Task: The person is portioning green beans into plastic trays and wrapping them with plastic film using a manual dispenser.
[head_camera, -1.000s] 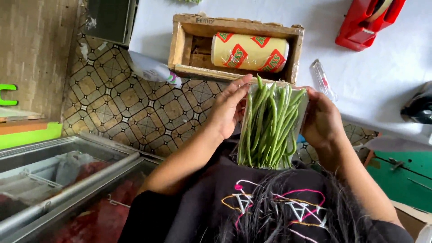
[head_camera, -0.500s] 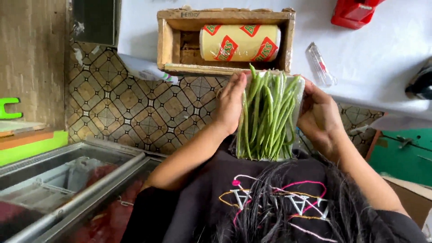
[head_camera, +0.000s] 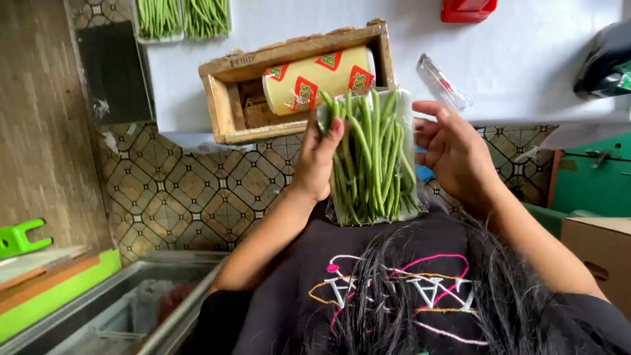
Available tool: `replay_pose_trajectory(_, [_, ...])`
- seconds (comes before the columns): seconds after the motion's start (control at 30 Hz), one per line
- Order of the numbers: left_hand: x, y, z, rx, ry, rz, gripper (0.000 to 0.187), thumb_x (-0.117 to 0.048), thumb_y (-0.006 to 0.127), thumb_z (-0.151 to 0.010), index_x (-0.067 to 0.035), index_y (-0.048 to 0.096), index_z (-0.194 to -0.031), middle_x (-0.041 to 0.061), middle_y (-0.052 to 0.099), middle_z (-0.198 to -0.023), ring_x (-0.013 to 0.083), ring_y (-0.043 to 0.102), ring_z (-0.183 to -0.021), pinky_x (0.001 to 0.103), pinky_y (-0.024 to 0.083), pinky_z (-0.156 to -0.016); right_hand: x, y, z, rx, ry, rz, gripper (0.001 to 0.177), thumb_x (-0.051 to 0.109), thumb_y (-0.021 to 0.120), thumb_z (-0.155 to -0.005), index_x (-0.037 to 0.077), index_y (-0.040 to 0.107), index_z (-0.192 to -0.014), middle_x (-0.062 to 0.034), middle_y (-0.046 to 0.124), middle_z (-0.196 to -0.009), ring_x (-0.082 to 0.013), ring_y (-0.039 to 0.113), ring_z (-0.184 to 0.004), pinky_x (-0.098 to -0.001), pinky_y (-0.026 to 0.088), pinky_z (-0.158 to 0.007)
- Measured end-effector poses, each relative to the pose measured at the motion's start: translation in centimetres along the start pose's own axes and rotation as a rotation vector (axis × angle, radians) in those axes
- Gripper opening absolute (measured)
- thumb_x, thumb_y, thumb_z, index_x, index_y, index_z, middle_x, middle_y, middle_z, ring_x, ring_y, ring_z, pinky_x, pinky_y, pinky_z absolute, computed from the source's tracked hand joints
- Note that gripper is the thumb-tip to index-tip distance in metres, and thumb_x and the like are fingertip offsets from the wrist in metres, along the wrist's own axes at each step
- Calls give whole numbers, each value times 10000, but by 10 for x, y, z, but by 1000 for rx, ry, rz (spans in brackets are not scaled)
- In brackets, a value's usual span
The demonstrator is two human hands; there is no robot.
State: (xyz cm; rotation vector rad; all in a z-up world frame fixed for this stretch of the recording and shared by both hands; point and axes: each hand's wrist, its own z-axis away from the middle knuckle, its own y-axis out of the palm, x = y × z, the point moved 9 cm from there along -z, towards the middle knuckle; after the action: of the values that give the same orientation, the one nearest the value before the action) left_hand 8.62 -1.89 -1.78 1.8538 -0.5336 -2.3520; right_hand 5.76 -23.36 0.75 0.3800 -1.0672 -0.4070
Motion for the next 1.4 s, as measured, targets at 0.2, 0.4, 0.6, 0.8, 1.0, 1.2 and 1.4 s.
replay_pose_trajectory(0.2, [-24, -21, -15, -4, 67, 51, 504, -425, 585, -1066, -201, 451, -1498, 83, 478, -1423, 256, 438, -1345, 578, 288, -1181, 15, 37, -4, -124, -91, 287, 266, 290, 678, -1008, 28, 642, -1031, -43, 533, -795, -160, 584, -767, -335, 540, -655])
replay_pose_trajectory(0.4, [-61, -28, -28, -40, 118, 60, 425, -347, 592, -1078, -186, 488, -1457, -12, 517, -1346, 106, 418, -1294, 453, 346, -1184, 30, 61, -24, -150, -179, 345, 179, 171, 718, -1001, 17, 626, -1008, -46, 559, -800, -147, 578, -766, -299, 517, -715])
replay_pose_trajectory(0.6, [-69, -61, -46, -89, 109, 44, 409, -335, 593, -1077, -172, 499, -1440, -21, 542, -1352, 94, 435, -1260, 430, 367, -1168, 39, 73, -41, -101, -221, 290, 194, 206, 570, -1099, 34, 587, -1009, -123, 608, -822, -246, 672, -785, -374, 561, -763])
replay_pose_trajectory(0.8, [-70, -90, -55, -93, 111, 8, 431, -367, 568, -1087, -186, 474, -1467, -19, 501, -1404, 110, 406, -1317, 443, 308, -1197, 41, 91, -46, -6, -76, 528, 226, 204, 660, -1019, -14, 666, -963, -143, 652, -779, -231, 656, -761, -373, 540, -768])
replay_pose_trajectory(1.0, [-100, -96, -52, -135, 11, 86, 344, -399, 632, -989, -177, 566, -1244, -21, 619, -1092, 167, 560, -1080, 367, 369, -1144, 45, 117, -35, 112, 96, 611, 92, 166, 640, -989, 79, 637, -961, -49, 681, -920, -145, 573, -793, -275, 462, -772])
replay_pose_trajectory(1.2, [-92, -99, -59, -160, 109, -21, 557, -440, 567, -1080, -144, 410, -1526, 45, 413, -1493, 186, 321, -1409, 524, 210, -1230, 26, 112, -65, 144, 12, 537, 374, 44, 737, -889, -34, 569, -1214, -137, 640, -837, -202, 625, -772, -338, 523, -765])
replay_pose_trajectory(1.4, [-59, -107, -64, -200, 81, 0, 566, -467, 563, -1070, -166, 407, -1523, 76, 422, -1489, 226, 350, -1416, 550, 208, -1223, 29, 95, -77, 88, -59, 322, 401, -60, 687, -891, -6, 523, -1254, -138, 633, -863, -214, 668, -771, -371, 568, -790])
